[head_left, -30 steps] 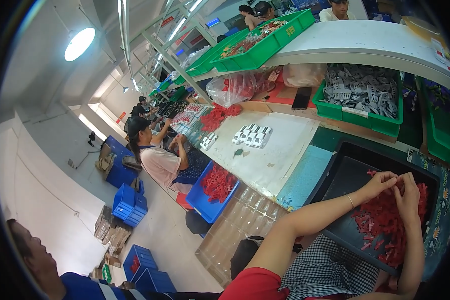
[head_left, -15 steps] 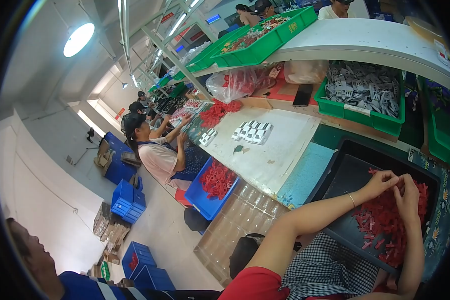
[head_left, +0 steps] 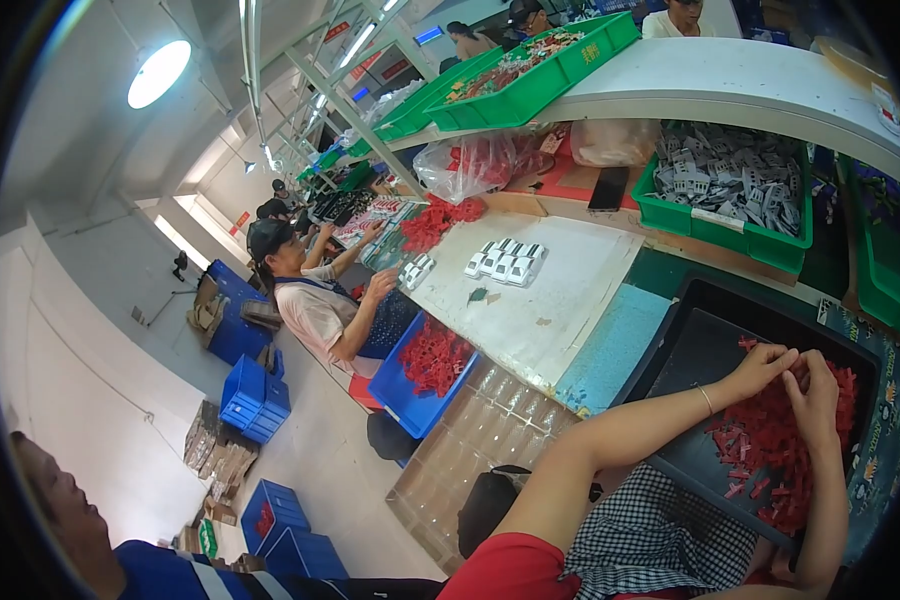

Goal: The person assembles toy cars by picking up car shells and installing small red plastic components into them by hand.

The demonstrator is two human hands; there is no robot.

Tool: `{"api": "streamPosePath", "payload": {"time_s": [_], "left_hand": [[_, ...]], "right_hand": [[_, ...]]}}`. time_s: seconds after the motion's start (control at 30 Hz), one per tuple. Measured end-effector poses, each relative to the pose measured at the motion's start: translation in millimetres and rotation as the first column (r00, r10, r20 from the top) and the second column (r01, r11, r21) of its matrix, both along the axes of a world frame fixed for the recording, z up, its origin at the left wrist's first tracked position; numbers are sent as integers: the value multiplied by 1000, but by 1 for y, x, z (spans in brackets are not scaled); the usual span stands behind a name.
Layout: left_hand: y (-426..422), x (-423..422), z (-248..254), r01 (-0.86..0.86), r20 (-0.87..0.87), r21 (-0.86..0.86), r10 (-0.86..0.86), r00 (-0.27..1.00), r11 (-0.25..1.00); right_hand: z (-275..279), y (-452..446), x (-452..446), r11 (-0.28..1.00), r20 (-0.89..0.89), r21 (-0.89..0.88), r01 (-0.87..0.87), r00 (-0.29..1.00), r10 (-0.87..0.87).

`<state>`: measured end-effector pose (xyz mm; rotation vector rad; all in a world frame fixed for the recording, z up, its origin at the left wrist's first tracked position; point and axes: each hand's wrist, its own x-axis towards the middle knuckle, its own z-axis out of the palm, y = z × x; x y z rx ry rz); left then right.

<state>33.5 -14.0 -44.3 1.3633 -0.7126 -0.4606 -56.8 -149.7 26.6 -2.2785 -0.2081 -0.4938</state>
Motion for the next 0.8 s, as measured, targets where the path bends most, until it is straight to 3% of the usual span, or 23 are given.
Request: {"api": "streamPosePath", "payload": {"time_s": [0.07,0.13,0.23,0.33,0.43,0.53,0.8], "left_hand": [[-1,-2,0,5,-1,6,-5,1000,1000],[-2,-8,10,-31,-41,-122,26,999,992],[-2,-15,19,-50,-65,-173,39,997,984],[-3,-11,13,-31,-28,-171,27,999,985],[-1,-3,8,-8,-53,-89,3,999,996],[-2,-4,6,-9,-47,-142,2,999,990],[0,-9,17,-26,-80,-158,13,997,987]], "right_hand": [[0,0,0,1000,-7,-6,11,1000,-11],[0,-1,0,1000,-13,-13,20,1000,-21],[-1,-1,2,1000,41,-5,21,999,-21],[2,1,0,999,84,-47,1,996,3],[4,0,-1,999,-7,-47,1,1000,-2],[1,1,-1,998,-22,-65,8,1000,-9],[0,1,2,999,76,-42,-1,997,4]]}}
